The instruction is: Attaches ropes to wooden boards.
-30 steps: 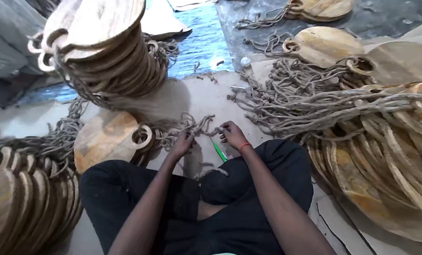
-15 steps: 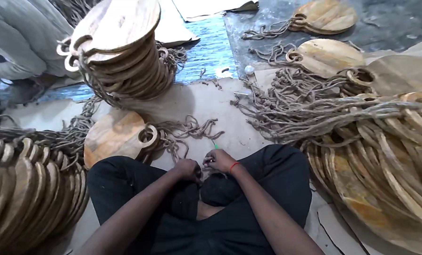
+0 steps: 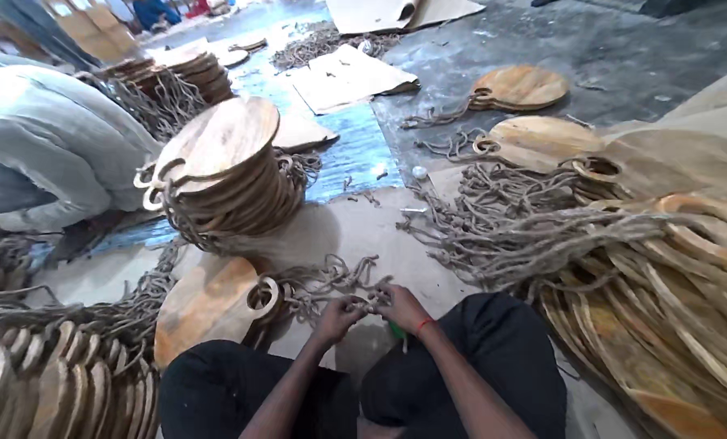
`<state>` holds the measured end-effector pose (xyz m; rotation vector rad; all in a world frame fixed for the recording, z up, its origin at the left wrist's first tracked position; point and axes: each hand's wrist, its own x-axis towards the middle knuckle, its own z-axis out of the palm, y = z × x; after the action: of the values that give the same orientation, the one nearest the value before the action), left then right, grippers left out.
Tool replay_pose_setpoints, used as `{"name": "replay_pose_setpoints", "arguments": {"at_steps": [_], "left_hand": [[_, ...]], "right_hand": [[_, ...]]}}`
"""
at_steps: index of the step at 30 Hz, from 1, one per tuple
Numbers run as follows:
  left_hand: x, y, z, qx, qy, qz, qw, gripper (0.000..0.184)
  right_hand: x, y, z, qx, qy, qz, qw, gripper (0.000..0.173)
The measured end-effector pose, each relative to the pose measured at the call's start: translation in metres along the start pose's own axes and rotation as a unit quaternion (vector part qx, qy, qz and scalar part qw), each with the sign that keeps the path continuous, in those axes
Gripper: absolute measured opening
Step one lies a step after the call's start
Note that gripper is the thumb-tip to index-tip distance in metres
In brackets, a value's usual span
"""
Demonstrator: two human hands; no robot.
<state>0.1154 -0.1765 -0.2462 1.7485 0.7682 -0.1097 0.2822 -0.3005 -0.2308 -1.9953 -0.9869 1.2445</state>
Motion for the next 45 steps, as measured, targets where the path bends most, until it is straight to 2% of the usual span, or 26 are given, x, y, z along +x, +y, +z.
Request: {"name": "replay_pose_setpoints", "arguments": {"at_steps": [3,7,10,14,21,32,37,40,43,45], "left_hand": [[0.010,0.000,0.011,0.023,0.024,-0.028,0.999,0.029],[0.022,-0.001,0.019,0.002,0.071,-0.022,0.997,0.027],[0.031,-0.006,0.026,0.018,0.091,-0.027,0.995,0.025],[0.039,-0.011,0.034,0.046,0.106,-0.076,0.990,0.024],[0.048,-0.004,0.040,0.040,0.131,-0.132,0.982,0.028],[0.046,-0.002,0.037,0.031,0.102,-0.128,0.986,0.024],[0.048,-0.009,0.032,0.043,0.055,-0.124,0.990,0.019],[0.047,-0.002,0.038,0.073,0.092,-0.117,0.986,0.019],[0.048,-0.001,0.046,0.112,0.158,-0.109,0.975,0.021],[0.054,-0.004,0.045,0.117,0.167,-0.116,0.972,0.023]], "right_hand": [[-0.003,0.004,-0.017,-0.032,0.020,0.018,0.999,0.031],[0.006,0.011,-0.019,-0.012,0.078,0.003,0.997,0.023],[0.033,0.026,-0.013,-0.049,0.065,0.034,0.996,0.023],[0.041,0.020,-0.014,-0.080,0.030,0.083,0.993,0.026],[0.058,0.021,-0.011,-0.066,0.024,0.131,0.989,0.029],[0.058,0.014,-0.015,-0.074,-0.002,0.193,0.978,0.032],[0.062,0.019,-0.014,-0.092,-0.040,0.211,0.972,0.031],[0.064,0.021,-0.014,-0.086,-0.014,0.195,0.977,0.028],[0.061,0.022,-0.006,-0.035,0.057,0.180,0.981,0.023],[0.063,0.023,-0.004,-0.023,0.086,0.172,0.981,0.021]]}}
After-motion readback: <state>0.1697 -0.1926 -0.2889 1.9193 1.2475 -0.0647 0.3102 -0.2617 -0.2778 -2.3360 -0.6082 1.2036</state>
